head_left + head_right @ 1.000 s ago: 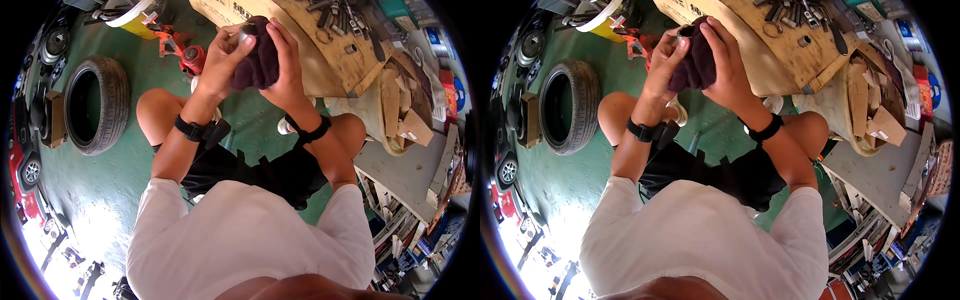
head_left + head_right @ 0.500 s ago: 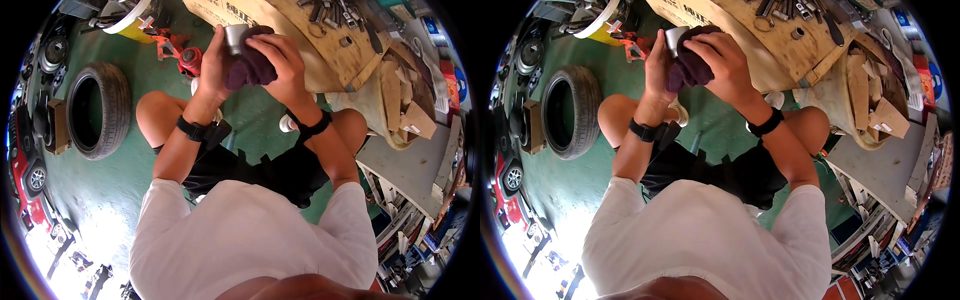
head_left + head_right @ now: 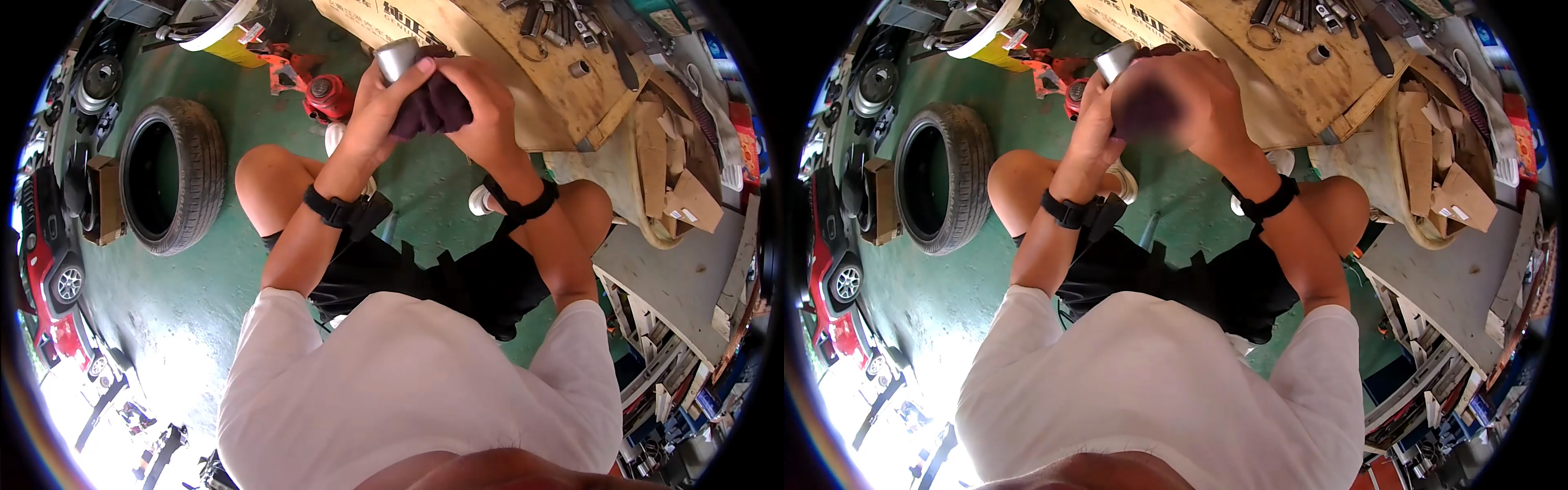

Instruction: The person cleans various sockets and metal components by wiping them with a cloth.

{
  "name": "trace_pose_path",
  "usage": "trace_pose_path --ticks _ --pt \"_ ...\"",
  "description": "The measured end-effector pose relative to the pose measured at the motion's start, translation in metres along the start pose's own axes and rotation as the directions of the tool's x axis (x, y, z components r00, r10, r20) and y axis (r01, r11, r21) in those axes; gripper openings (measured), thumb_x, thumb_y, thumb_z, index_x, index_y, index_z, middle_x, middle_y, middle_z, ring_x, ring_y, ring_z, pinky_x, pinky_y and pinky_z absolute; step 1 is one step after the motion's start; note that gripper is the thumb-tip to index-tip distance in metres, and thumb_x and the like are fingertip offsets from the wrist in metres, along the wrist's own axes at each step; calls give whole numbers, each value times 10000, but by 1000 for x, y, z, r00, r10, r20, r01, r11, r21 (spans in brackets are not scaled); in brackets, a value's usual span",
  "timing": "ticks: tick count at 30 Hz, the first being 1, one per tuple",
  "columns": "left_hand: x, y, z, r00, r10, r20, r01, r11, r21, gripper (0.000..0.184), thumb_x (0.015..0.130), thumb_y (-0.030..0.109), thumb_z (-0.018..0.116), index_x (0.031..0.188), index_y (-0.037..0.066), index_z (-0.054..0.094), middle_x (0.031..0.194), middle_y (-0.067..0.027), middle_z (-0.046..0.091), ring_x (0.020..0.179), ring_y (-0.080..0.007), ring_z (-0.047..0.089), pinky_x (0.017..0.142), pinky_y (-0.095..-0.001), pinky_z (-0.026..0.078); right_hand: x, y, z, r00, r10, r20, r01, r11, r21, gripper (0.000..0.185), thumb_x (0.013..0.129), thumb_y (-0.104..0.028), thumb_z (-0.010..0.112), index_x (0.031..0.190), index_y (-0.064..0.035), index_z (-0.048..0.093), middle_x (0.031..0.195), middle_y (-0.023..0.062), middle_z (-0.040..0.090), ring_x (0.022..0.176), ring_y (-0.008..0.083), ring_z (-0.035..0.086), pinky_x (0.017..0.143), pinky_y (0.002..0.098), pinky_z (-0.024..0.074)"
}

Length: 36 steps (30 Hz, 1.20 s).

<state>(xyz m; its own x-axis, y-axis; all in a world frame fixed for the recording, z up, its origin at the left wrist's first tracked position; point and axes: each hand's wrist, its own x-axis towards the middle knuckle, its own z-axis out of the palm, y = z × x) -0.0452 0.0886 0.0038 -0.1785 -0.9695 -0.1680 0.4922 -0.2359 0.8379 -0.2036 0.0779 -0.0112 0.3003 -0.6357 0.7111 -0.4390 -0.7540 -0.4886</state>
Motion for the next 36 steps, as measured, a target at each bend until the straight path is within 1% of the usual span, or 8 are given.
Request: trace_pose_path --ticks 4,8,17,19,26,28,34,36 --pt "-1 4 -2 999 12 33 -10 998 -55 417 937 320 653 1158 -19 552 1008 -58 620 906 -111 604 787 -270 513 -1 -4 0 996 -90 -8 88 990 -112 428 610 -48 804 1016 -32 670 996 100 664 924 310 625 804 386 492" --pt "2 -2 -11 995 82 52 -79 995 -61 463 913 344 684 1160 -23 549 1009 -64 616 905 -115 596 796 -280 513 2 -8 2 996 -93 -14 91 991 -102 454 626 -50 802 1057 -46 661 1020 97 665 933 307 628 817 384 490" --pt "12 -16 -20 981 193 -5 -193 981 -35 548 838 316 774 1175 -22 506 1023 -82 613 930 -144 612 838 -301 514 11 -8 -1 995 95 36 -99 988 121 549 641 0 774 1168 -31 622 1094 126 658 979 336 619 869 384 487" --pt "10 -19 -20 987 161 7 -161 985 -56 524 839 321 774 1144 -14 511 1003 -73 611 901 -134 614 809 -282 520 10 -5 -2 999 25 -34 -24 999 45 483 611 -115 788 1072 -45 663 1057 90 684 941 313 626 836 398 488" --pt "8 -16 -6 996 70 -48 -75 992 -104 452 882 314 727 1119 -4 512 977 -60 613 871 -111 617 771 -262 534 3 -8 -7 995 -80 -54 74 992 -99 387 596 -33 802 965 -18 686 1022 86 688 942 272 642 825 356 506" --pt "10 -18 -4 994 93 -55 -95 995 -28 404 931 394 642 1101 44 531 935 -40 616 810 -108 621 730 -265 544 -1 -8 -6 996 -57 -75 49 992 -116 424 605 -24 797 1013 -16 681 1047 95 677 947 283 643 830 355 508" --pt "13 -17 -11 990 139 -2 -138 985 -101 437 907 282 699 1182 -28 560 1038 -73 641 922 -126 626 825 -280 532 10 -8 1 996 62 -58 -60 998 31 593 631 -5 785 1206 -31 639 1169 116 642 991 290 642 864 342 508" --pt "14 -13 -12 989 141 38 -135 982 -135 464 952 287 637 1296 -8 539 1080 -71 640 955 -128 621 843 -282 523 9 -6 2 996 78 -45 -76 997 28 560 614 -42 794 1155 -24 652 1156 100 657 987 279 641 868 351 512"
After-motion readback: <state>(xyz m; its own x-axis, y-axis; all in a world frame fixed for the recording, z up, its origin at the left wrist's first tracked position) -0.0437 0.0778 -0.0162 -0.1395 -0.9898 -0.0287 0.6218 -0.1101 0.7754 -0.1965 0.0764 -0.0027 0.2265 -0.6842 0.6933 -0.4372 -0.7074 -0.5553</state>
